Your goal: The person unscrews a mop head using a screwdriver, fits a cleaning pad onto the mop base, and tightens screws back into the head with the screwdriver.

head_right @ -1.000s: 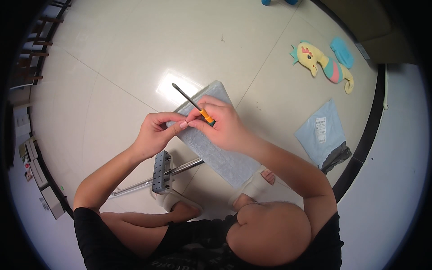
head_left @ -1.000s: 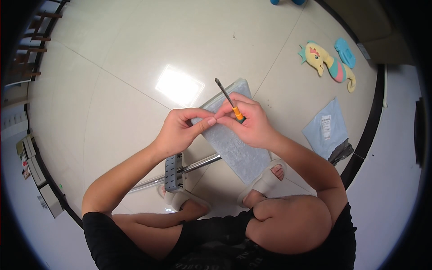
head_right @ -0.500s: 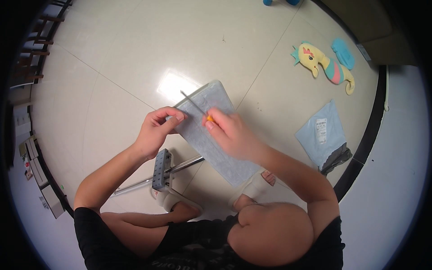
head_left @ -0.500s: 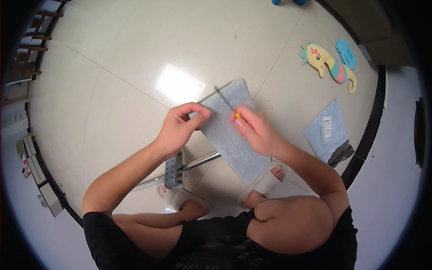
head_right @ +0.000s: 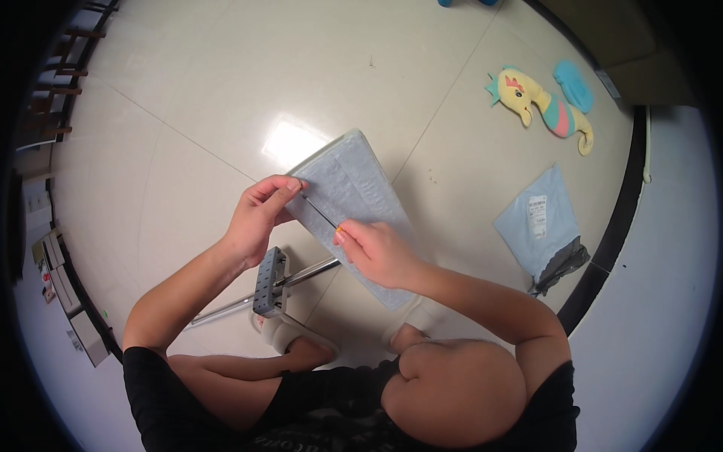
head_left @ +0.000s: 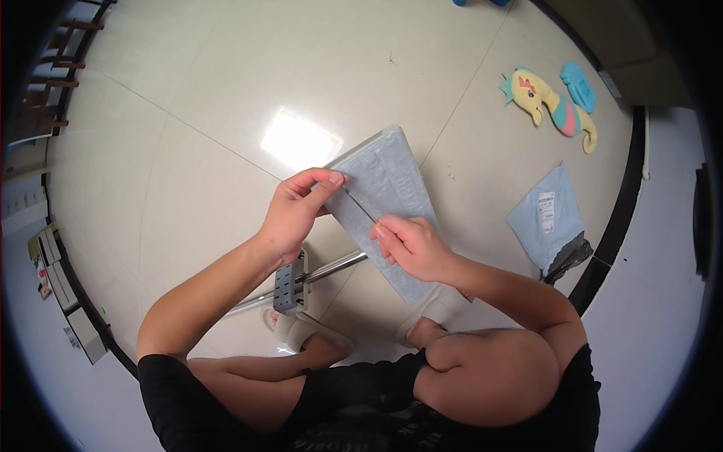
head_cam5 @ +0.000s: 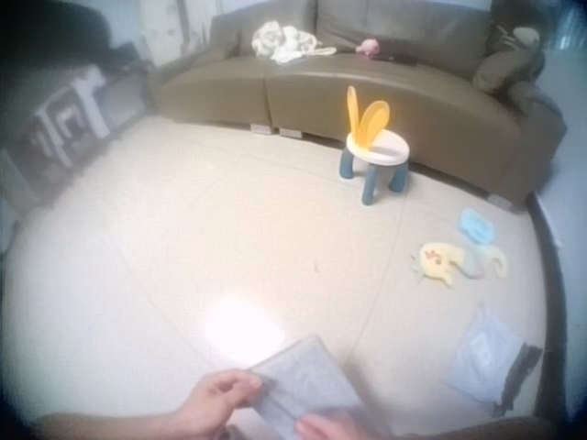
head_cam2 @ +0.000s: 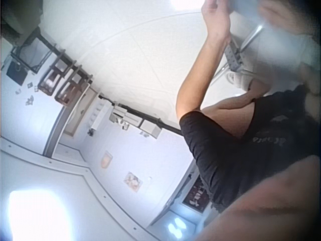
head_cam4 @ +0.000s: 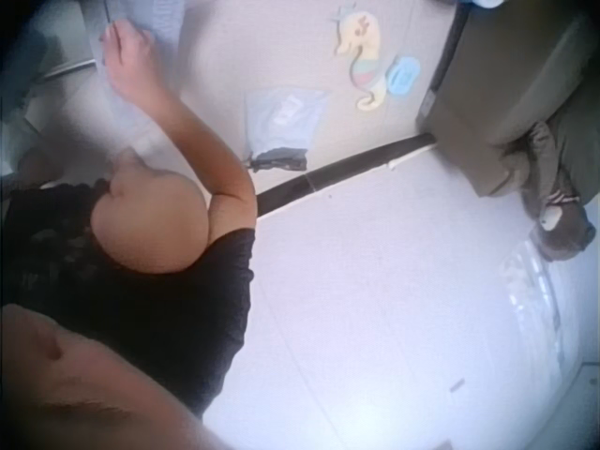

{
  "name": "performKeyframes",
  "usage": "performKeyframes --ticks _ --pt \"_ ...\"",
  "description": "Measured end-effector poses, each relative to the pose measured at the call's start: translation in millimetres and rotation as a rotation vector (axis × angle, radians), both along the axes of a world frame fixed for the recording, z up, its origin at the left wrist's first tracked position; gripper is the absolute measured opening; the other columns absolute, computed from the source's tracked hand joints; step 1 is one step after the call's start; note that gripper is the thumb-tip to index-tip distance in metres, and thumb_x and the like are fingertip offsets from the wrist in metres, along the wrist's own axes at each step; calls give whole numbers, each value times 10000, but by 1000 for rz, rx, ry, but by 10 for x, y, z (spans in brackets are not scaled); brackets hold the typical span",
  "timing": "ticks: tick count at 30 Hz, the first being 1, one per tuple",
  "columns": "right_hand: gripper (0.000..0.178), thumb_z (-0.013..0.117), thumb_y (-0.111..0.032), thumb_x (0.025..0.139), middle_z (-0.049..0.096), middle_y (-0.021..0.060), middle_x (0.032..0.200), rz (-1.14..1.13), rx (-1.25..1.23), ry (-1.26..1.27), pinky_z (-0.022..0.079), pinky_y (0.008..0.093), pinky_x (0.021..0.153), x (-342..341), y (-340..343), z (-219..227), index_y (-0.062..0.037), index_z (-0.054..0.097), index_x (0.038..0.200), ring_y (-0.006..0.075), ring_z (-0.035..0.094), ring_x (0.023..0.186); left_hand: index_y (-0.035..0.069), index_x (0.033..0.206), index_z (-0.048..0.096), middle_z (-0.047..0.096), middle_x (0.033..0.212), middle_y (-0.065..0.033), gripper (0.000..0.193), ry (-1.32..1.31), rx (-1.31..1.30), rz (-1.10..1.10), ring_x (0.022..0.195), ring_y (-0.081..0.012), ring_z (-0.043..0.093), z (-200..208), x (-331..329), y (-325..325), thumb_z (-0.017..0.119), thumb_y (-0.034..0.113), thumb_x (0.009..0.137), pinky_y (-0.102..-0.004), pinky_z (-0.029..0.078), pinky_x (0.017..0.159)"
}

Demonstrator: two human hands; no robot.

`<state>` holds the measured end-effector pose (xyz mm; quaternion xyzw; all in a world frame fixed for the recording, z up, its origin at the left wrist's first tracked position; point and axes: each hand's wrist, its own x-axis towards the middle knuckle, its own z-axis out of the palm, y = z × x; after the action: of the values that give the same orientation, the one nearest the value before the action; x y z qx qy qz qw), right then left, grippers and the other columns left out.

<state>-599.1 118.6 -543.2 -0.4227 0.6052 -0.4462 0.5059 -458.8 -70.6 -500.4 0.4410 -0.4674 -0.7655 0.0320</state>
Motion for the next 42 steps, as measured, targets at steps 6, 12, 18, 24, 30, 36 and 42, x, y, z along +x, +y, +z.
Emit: performKeyframes --ticks 6,12,18,24,30,36,42 --pt "217 461 -136 1074 617 55 684 -9 29 -24 493 281 533 -4 -1 25 -6 613 991 124 601 572 86 1074 723 731 1113 -17 199 0 -1 6 992 -117 628 -12 24 8 644 263 1031 -338 510 908" --pt "219 456 -137 1076 618 54 688 -10 35 -22 496 277 525 -6 -2 46 -5 612 996 119 600 571 75 1097 720 729 1126 -31 217 5 -12 10 996 -127 631 -11 13 33 647 267 1030 -351 519 922" --pt "237 445 -145 1084 620 53 690 -16 63 -60 496 269 523 0 -12 90 -2 614 999 115 602 573 64 1102 727 729 1120 -36 232 15 -24 18 988 -128 632 -29 18 52 656 272 1027 -345 523 918" --pt "296 407 -180 1110 629 55 705 -3 146 -255 489 257 527 18 -24 91 4 620 1018 104 597 583 85 1095 718 694 1122 -11 208 3 -46 -1 1045 -147 626 -72 56 72 649 270 1028 -421 522 986" --pt "330 376 -224 1124 641 62 745 8 167 -406 487 251 535 30 -31 98 14 600 1078 110 598 590 78 1097 720 694 1123 -18 222 15 -25 24 1042 -150 626 -85 78 84 657 279 1024 -415 526 978" --pt "339 364 -267 1130 621 86 743 55 207 -604 487 267 531 2 13 32 12 555 1147 139 583 557 74 1088 723 699 1146 -28 208 68 -100 -24 1063 -155 629 -149 111 81 664 261 1020 -430 536 971" --pt "282 361 -228 1125 611 71 736 28 198 -701 475 272 509 -2 -23 98 -5 531 1145 122 567 524 64 1116 728 717 1143 -32 212 142 -10 28 1056 -137 625 -181 157 63 654 242 1027 -375 510 991"
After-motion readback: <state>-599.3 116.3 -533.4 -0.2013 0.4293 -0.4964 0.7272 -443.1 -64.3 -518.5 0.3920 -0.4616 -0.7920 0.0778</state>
